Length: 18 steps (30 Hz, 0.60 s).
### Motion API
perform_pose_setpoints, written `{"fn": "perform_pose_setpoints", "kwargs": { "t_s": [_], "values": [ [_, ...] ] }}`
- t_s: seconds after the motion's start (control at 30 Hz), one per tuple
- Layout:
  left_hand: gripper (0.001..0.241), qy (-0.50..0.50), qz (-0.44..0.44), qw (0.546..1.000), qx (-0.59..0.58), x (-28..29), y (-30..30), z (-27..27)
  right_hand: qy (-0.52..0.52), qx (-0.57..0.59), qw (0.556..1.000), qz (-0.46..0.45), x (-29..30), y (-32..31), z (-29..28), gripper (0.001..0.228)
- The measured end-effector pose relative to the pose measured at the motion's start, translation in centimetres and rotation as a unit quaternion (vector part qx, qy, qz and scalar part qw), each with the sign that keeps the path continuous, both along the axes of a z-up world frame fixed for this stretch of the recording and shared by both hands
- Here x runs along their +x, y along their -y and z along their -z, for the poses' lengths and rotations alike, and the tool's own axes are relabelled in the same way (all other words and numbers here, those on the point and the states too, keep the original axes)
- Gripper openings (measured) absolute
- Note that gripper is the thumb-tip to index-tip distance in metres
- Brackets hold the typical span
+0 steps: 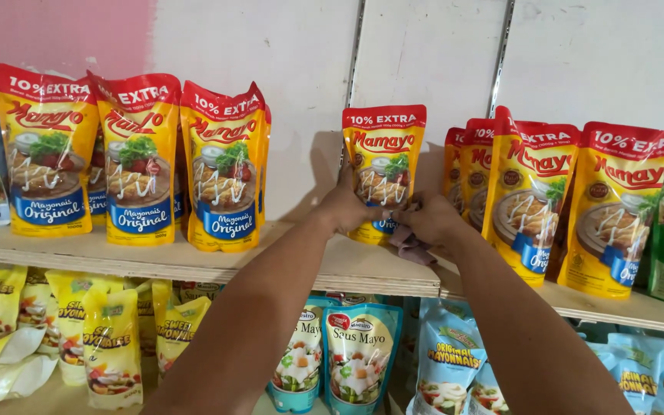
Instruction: Restocking and organizing mayonnaise pouches on a grocery store shelf.
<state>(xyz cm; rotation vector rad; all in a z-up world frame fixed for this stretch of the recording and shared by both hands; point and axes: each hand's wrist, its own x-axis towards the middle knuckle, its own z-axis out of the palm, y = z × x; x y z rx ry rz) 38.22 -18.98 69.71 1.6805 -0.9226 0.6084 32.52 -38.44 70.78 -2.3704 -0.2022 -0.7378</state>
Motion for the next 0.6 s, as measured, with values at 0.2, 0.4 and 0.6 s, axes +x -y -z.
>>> {"fn": "perform_pose_setpoints", "kwargs": {
  "t_s": [0.2, 0.4, 0.6],
  "values": [
    [0.041, -0.079, 0.043, 0.984, -0.155, 0.5, 0.9, -3.3, -0.037, 0.087, 0.994, -0.053, -0.5, -0.3, 0.9, 0.051],
    [0.028, -0.085, -0.254, 0.960, -0.085, -1.4, 0.8, -6.8, -0.020, -0.001, 0.999, -0.029, 2.6, 1.2, 2.2, 0.043],
    [0.031, -0.103, -0.223, 0.956, -0.161, -0.1, 0.6, -7.4, -0.041, -0.035, 0.999, -0.011, 0.6, 0.3, 1.8, 0.031]
  ]
}}
